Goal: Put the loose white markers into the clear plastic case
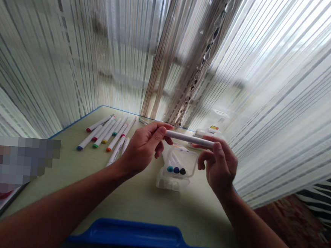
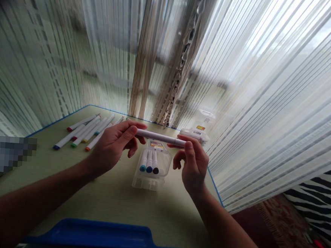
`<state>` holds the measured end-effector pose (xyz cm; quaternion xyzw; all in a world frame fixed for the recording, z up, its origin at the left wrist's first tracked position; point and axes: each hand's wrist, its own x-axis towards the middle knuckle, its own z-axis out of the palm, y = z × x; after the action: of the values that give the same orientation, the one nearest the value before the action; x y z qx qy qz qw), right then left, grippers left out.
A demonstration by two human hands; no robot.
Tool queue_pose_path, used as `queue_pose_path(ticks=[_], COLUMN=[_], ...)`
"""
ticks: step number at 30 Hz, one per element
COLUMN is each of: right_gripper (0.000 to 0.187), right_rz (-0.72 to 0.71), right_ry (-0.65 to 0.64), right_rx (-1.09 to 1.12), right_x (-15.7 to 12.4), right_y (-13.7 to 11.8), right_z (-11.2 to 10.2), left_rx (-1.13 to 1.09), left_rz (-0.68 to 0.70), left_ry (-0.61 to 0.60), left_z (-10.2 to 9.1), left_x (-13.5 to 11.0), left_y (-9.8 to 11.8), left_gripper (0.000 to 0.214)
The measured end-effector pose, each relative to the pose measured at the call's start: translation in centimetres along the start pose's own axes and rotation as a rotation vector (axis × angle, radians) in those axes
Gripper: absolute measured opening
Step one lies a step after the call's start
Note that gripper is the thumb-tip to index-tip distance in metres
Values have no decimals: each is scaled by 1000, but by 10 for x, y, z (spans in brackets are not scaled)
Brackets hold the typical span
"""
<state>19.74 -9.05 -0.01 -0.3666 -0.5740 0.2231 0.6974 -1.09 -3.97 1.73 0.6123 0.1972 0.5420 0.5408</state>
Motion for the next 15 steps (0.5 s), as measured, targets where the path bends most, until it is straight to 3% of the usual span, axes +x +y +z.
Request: queue_pose_path(ticks=[6, 15], right_gripper=[29, 18], right_rz=[5, -32], right_ry=[24, 12], right_rx=[11, -35], right_x=[1, 1], right_y=[1, 3], right_z=[-1, -1], left_rx=[-3, 18], left_rz=[5, 5], left_ry=[5, -21], left_z=[0, -1], left_x=[-1, 0], left_y=[-1, -2], left_gripper=[33, 28])
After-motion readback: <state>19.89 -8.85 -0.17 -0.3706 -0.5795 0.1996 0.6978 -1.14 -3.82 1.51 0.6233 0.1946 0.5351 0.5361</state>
